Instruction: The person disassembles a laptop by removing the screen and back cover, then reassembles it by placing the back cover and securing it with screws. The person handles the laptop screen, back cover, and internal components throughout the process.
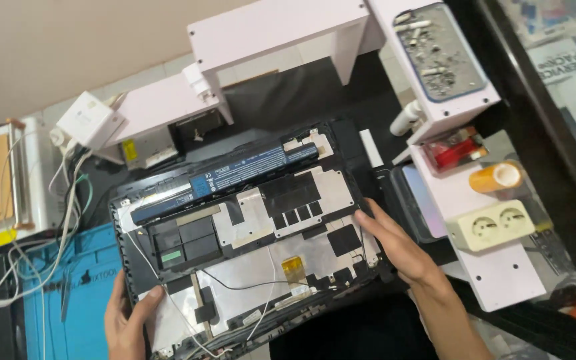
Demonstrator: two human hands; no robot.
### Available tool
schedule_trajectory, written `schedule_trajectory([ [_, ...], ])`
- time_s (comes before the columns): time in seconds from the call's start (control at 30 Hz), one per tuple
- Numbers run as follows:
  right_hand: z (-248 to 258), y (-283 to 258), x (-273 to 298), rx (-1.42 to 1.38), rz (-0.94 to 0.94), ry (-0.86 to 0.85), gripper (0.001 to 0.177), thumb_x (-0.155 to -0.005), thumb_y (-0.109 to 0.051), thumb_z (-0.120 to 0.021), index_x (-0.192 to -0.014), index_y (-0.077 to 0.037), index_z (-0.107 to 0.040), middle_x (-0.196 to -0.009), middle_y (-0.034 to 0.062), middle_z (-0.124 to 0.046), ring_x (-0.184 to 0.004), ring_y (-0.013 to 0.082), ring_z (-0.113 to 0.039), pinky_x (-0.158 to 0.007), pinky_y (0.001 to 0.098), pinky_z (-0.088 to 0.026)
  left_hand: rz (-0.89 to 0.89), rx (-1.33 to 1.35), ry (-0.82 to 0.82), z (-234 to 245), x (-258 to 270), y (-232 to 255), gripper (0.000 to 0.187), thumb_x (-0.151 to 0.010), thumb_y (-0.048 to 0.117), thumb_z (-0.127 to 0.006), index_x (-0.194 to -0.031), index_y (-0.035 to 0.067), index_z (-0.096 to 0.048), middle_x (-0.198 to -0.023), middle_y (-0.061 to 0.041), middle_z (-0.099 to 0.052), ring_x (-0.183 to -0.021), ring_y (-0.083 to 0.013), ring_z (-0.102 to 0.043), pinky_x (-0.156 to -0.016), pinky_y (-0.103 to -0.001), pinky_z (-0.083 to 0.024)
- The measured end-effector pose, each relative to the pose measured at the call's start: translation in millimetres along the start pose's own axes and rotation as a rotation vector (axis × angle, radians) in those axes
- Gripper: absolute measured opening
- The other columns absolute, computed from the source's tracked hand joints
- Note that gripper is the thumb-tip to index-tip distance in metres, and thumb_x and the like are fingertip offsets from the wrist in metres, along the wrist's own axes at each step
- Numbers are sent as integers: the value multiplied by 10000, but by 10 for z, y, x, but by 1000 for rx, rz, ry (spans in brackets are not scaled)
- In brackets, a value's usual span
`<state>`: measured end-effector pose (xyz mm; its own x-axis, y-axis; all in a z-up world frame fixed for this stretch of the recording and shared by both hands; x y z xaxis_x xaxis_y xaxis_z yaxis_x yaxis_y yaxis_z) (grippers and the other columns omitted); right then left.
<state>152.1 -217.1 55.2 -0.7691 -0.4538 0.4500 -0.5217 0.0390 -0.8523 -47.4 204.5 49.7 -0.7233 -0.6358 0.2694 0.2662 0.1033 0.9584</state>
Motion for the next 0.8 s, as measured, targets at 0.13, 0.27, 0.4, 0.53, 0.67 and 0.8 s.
schedule_trajectory([
  [0.13,457,-148,367,-67,134,118,601,-1009,-301,-504,-1503,35,-448,-1469,129,-549,-1340,171,-481,-1099,286,-371,-52,-82,-219,-644,-314,641,686,-831,52,-674,-1489,-56,-511,-1240,-160,-680,-1073,-205,-657,-948,-302,-483],
  [0.27,779,-295,779,-178,170,280,631,-991,-273,-494,-1537,26,-388,-1506,138,-541,-1368,192,-483,-1101,301,-377,-76,-182,-384,-1364,-474,1280,572,-852,88,-657,-1401,-50,-581,-1186,-103,-696,-1021,-147,-646,-904,-263,-480],
  [0.4,1064,-575,1170,-221,334,391,651,-977,-256,-487,-1542,50,-378,-1549,136,-504,-1387,195,-478,-1108,311,-371,-141,-320,-546,-2031,-945,1624,444,-906,119,-651,-1315,-53,-660,-973,-64,-688,-803,-105,-578,-697,-241,-426],
  [0.53,1344,-642,1349,-325,459,447,666,-994,-262,-492,-1562,70,-390,-1492,193,-548,-1308,232,-547,-1064,335,-418,-144,-281,-710,-2996,-1139,2098,380,-949,142,-677,-1259,-77,-660,-914,-43,-660,-676,-83,-506,-532,-238,-337],
  [0.67,1599,-802,1494,-426,603,547,649,-1005,-271,-494,-1553,64,-402,-1444,173,-579,-1268,213,-591,-1053,335,-460,-337,-493,-873,-4107,-1193,2696,327,-934,219,-688,-1149,-28,-698,-869,-37,-605,-658,-84,-470,-521,-248,-307],
  [0.8,1712,-1032,1660,-450,713,609,594,-1054,-271,-501,-1542,61,-428,-1390,175,-608,-1199,205,-616,-988,343,-496,-335,-439,-1046,-5228,-1013,3030,302,-860,204,-658,-1093,14,-694,-1036,-35,-709,-972,-88,-652,-823,-184,-495],
])
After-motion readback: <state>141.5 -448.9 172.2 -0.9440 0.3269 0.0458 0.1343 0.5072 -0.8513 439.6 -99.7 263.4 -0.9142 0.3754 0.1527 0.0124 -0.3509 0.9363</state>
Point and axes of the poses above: each hand's wrist, its own x-axis away from the middle knuckle, its own z-axis out of the back of the hand, y = z × x, the point moved 10 cm from there along -x, towards the middle knuckle
